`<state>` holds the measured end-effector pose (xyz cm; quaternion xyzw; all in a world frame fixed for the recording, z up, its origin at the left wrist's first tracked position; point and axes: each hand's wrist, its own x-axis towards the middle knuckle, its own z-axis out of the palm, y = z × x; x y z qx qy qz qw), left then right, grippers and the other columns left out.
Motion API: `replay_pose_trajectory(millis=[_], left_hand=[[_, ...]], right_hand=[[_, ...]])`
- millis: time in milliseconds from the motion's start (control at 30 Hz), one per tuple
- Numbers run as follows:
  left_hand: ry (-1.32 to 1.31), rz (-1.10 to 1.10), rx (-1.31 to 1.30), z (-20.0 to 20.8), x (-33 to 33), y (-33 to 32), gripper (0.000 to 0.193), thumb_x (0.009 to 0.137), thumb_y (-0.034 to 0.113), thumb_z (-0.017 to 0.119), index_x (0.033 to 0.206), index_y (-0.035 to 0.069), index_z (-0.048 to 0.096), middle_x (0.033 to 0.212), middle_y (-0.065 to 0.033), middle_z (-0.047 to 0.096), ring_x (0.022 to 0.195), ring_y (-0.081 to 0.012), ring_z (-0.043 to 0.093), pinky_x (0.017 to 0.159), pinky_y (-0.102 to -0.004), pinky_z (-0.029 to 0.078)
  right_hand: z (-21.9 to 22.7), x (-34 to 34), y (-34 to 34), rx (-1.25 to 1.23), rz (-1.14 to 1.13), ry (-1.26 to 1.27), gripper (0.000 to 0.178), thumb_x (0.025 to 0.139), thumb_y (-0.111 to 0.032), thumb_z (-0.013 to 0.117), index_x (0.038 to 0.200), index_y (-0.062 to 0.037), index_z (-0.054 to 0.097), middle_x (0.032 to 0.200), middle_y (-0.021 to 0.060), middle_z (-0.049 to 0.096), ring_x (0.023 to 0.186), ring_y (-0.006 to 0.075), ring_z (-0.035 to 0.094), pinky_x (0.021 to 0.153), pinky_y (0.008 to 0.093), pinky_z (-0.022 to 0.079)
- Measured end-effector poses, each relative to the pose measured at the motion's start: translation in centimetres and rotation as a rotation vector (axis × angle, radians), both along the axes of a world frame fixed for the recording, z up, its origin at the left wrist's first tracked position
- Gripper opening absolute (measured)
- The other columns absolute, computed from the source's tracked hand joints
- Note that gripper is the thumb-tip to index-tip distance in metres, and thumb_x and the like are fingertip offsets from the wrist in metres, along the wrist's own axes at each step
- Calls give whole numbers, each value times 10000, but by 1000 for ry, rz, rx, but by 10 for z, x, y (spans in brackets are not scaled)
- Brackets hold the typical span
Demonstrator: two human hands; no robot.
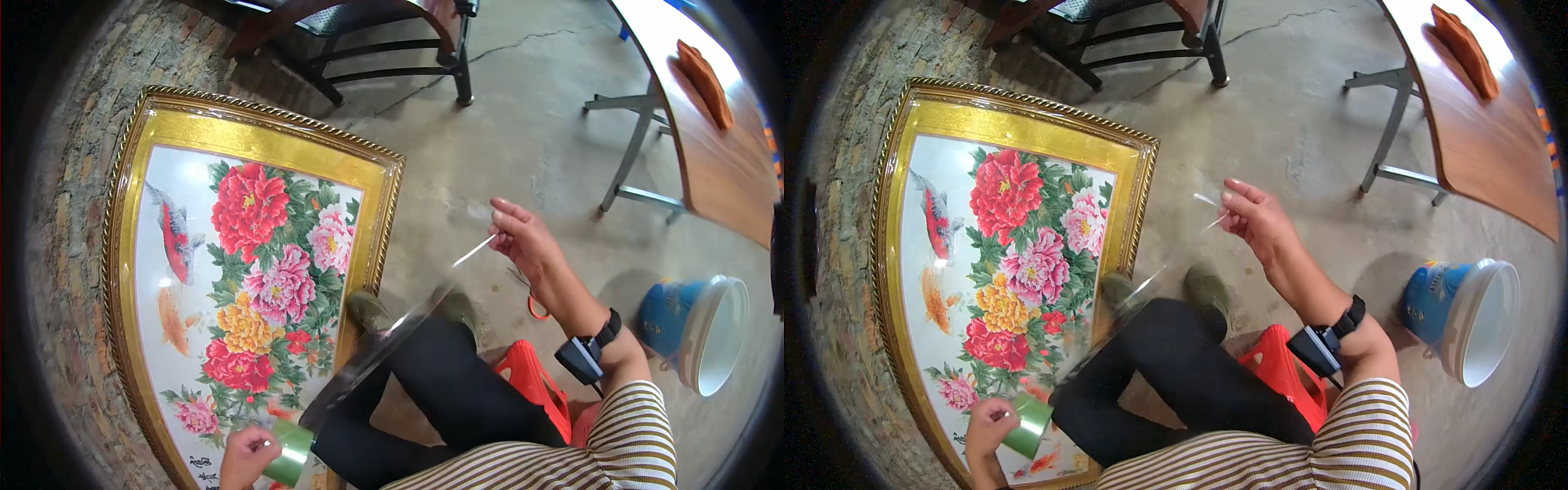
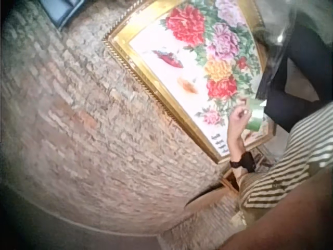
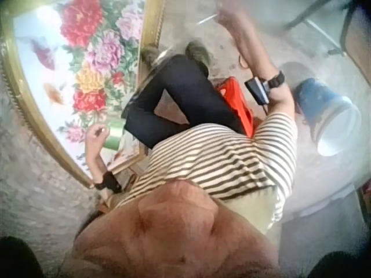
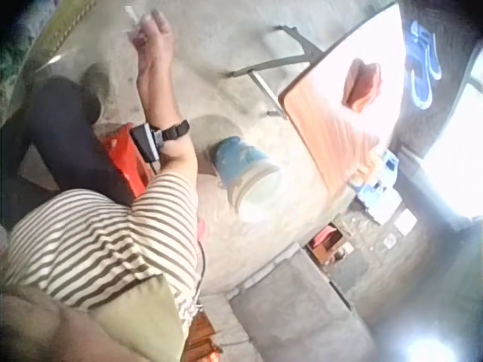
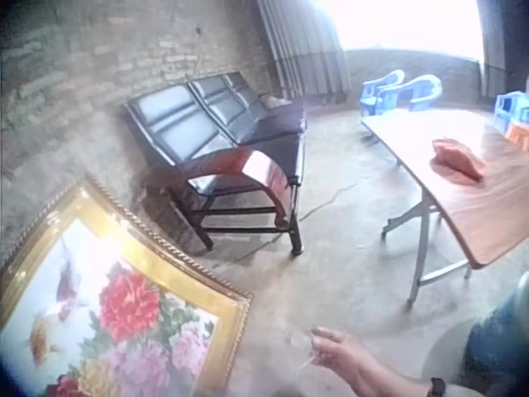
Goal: Applying clear tape to the edges of a large framed picture.
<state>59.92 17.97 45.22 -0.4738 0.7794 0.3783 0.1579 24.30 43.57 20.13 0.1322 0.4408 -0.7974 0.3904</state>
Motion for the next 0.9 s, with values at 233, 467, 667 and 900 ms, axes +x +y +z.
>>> replay_pose_trajectory(millis=[233,467,667,900], left_hand=[[-150,68,104,61,99,35,59,606,15,642,618,22,584,587,33,515,529,-29,438,487,-175,311],[-154,128,43,54,159,73,64,624,-31,617,659,16,590,591,21,539,516,-29,446,486,-175,341],[-147,151,87,40,179,89,84,636,-46,597,699,10,593,574,25,534,501,-21,440,472,-177,346],[-134,172,132,31,189,101,69,651,-29,605,701,18,594,590,37,518,521,-23,431,484,-172,334]], right_hand=[[68,102,54,111,173,59,383,790,-75,589,1147,18,488,745,52,605,603,103,569,579,214,475],[70,144,73,160,262,276,272,810,-80,575,1065,9,546,677,45,609,565,80,555,531,200,454],[47,151,77,303,408,410,301,770,-116,613,1031,28,571,647,50,621,483,61,517,433,202,411],[37,148,72,344,490,442,290,737,-169,658,975,-9,619,627,41,616,459,61,512,412,217,398]])
